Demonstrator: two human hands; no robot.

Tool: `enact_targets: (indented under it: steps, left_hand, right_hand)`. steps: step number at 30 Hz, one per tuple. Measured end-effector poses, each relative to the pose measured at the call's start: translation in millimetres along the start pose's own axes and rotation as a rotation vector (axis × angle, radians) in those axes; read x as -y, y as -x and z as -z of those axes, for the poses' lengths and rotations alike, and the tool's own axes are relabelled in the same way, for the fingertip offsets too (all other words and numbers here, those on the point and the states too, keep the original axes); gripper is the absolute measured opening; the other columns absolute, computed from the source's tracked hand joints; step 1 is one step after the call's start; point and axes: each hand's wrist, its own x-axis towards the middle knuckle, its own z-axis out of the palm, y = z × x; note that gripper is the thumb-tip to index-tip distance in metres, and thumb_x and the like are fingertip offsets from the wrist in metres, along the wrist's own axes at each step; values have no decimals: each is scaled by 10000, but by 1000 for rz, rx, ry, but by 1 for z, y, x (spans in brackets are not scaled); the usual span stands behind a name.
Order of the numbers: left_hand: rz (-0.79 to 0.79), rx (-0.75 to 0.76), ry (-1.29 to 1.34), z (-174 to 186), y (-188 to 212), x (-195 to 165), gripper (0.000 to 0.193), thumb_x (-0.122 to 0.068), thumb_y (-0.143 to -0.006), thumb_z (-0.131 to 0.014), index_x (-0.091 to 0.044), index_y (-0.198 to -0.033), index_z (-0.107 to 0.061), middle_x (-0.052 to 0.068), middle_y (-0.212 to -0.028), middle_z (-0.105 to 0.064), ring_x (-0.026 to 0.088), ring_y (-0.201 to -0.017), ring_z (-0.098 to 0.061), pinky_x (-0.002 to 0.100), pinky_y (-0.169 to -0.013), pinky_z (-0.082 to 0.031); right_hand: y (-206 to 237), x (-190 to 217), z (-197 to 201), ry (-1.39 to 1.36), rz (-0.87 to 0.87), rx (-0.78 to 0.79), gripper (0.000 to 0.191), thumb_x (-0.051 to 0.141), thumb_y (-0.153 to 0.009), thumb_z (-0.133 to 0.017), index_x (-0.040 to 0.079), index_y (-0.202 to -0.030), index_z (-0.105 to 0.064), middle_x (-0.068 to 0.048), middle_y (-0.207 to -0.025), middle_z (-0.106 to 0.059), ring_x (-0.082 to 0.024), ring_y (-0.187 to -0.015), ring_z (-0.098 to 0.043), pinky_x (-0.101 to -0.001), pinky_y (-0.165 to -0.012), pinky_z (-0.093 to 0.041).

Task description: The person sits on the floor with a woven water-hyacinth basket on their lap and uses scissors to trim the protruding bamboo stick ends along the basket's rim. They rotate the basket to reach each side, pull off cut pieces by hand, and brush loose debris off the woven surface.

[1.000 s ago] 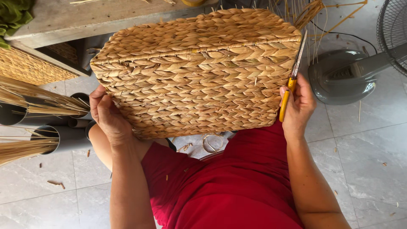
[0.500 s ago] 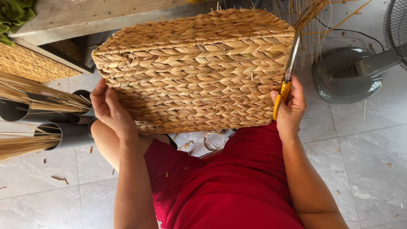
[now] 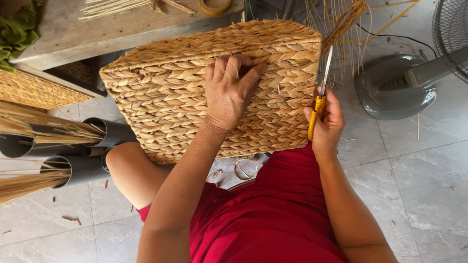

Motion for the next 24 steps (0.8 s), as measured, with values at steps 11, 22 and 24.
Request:
enact_targets:
  steps: [11, 22, 24]
  left_hand:
    - [6, 46, -6, -5, 0, 2, 135, -170, -963, -751, -141, -1074, -681, 25, -1082, -541, 239, -1002, -529, 400, -851, -403]
    - [-42, 39, -48, -2, 3, 13, 147, -208, -987, -790, -143, -1082, -699, 13, -1100, -548, 218, -998, -524, 401, -847, -410]
    - [-54, 51, -35, -3, 2, 17, 202, -265, -1001, -798, -125, -1087, -681, 21, -1133, -562, 221, -1013, -531, 404, -858, -409]
  right_hand:
    - [5, 7, -5, -24, 2, 13, 529, -52, -1005, -712, 16, -1496, -530, -18, -1277, -626, -70, -1147, -573, -206, -1021, -470]
    - [3, 12, -11, -6, 2, 18, 533, -59, -996, -700, 6, -1492, -517, -41, -1312, -640, -78, -1171, -591, -216, -1023, -476]
    - [3, 12, -11, -1, -18, 8, 536, -59, -989, -704, 4, -1489, -520, -47, -1308, -644, -83, -1163, -598, -225, -1000, -486]
